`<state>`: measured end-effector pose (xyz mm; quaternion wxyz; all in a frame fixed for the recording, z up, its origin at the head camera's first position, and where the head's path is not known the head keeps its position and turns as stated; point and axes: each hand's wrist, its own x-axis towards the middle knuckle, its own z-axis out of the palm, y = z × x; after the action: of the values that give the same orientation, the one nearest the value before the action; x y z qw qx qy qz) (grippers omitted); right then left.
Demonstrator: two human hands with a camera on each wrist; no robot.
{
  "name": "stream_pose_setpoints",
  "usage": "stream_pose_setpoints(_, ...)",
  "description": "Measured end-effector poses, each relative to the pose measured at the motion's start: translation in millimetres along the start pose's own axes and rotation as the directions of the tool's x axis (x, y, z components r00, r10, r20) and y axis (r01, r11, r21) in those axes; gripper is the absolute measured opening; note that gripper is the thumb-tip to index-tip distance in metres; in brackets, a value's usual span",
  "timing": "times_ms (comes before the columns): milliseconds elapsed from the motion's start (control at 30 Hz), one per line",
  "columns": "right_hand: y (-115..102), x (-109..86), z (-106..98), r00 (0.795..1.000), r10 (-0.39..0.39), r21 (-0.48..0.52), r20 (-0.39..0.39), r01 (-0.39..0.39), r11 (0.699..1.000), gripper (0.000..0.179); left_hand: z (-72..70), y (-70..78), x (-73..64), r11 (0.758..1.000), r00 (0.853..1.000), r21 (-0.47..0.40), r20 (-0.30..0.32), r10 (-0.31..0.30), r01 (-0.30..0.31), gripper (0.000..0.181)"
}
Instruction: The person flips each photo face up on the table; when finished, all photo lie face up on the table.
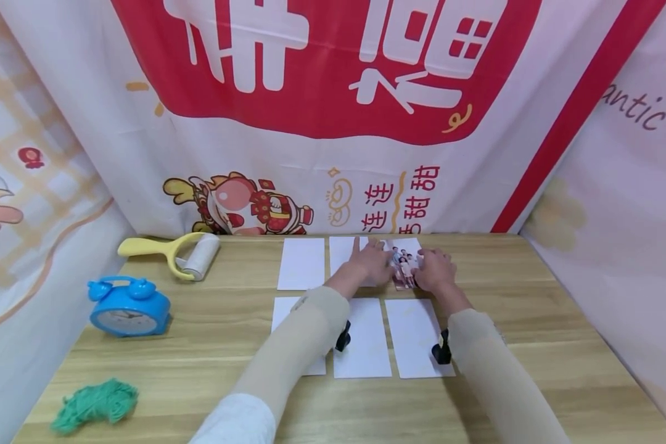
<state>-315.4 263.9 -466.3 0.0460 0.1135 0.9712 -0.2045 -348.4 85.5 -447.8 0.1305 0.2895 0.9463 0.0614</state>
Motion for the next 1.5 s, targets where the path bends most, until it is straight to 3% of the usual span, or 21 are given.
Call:
stream_pose_setpoints(100,-3.8,-1.2,0.9,0.998,-0.016,0.039,-0.061,0.018,0.999,0.057,-12.3,-10.0,-4.5,1.0,1.0,0.011,0.012,0.012,-0.012,0.06)
stream_pose_setpoints(233,-20.8,-2.5,-1.1,0.994,-0.051,0.201,-0.094,0.069,0.977,0.053,-22.5,-32.1,-9.8,0.999,0.999,0.025,0.041,-0.032,0.031,0.07)
stream_pose_setpoints(300,-34.1,-4.5,-2.5,0.997,-0.057,0.32,-0.055,0.071,0.945,0.053,-25.6,-43.8,-15.4,0.998,0.996,0.02,0.058,-0.068,0.066,0.075)
stream_pose_setpoints(400,-55.9,-10.1,-3.2,0.998,-0.043,0.493,0.048,0.013,0.87,0.054,-29.9,-60.1,-27.5,0.994,0.989,0.01,0.098,-0.107,0.106,0.082)
stream_pose_setpoints(500,-71.6,-15.4,-0.8,0.991,-0.031,0.575,0.132,-0.051,0.817,0.054,-27.0,-73.4,-31.5,0.988,0.975,0.0,0.157,-0.155,0.157,0.087)
stream_pose_setpoints(633,-79.1,-18.7,5.2,0.984,-0.027,0.567,0.176,-0.079,0.82,0.054,-20.1,-82.7,-38.6,0.986,0.964,-0.001,0.211,-0.165,0.169,0.092)
stream_pose_setpoints(800,-80.6,-22.4,10.5,0.962,-0.02,0.591,0.271,-0.15,0.793,0.058,-7.8,-91.7,-42.0,0.984,0.967,-0.034,0.196,-0.162,0.172,0.099)
stream_pose_setpoints(867,-81.1,-24.1,11.5,0.953,-0.031,0.62,0.302,-0.171,0.766,0.058,-5.7,-93.7,-42.8,0.985,0.97,-0.036,0.184,-0.157,0.167,0.099)
stream_pose_setpoints(1100,-85.2,-22.1,7.8,0.914,-0.049,0.735,0.403,-0.291,0.612,0.055,-8.1,-99.2,-46.1,0.986,0.97,-0.033,0.186,-0.157,0.166,0.092)
stream_pose_setpoints(1300,-87.8,-16.5,2.1,0.902,-0.011,0.757,0.431,-0.355,0.549,0.056,-11.7,-102.5,-44.0,0.985,0.973,0.016,0.155,-0.171,0.171,0.093)
stream_pose_setpoints(1500,-89.1,-11.4,2.7,0.893,0.023,0.766,0.45,-0.399,0.504,0.06,-15.9,-101.1,-54.0,0.986,0.981,0.057,0.109,-0.159,0.153,0.092)
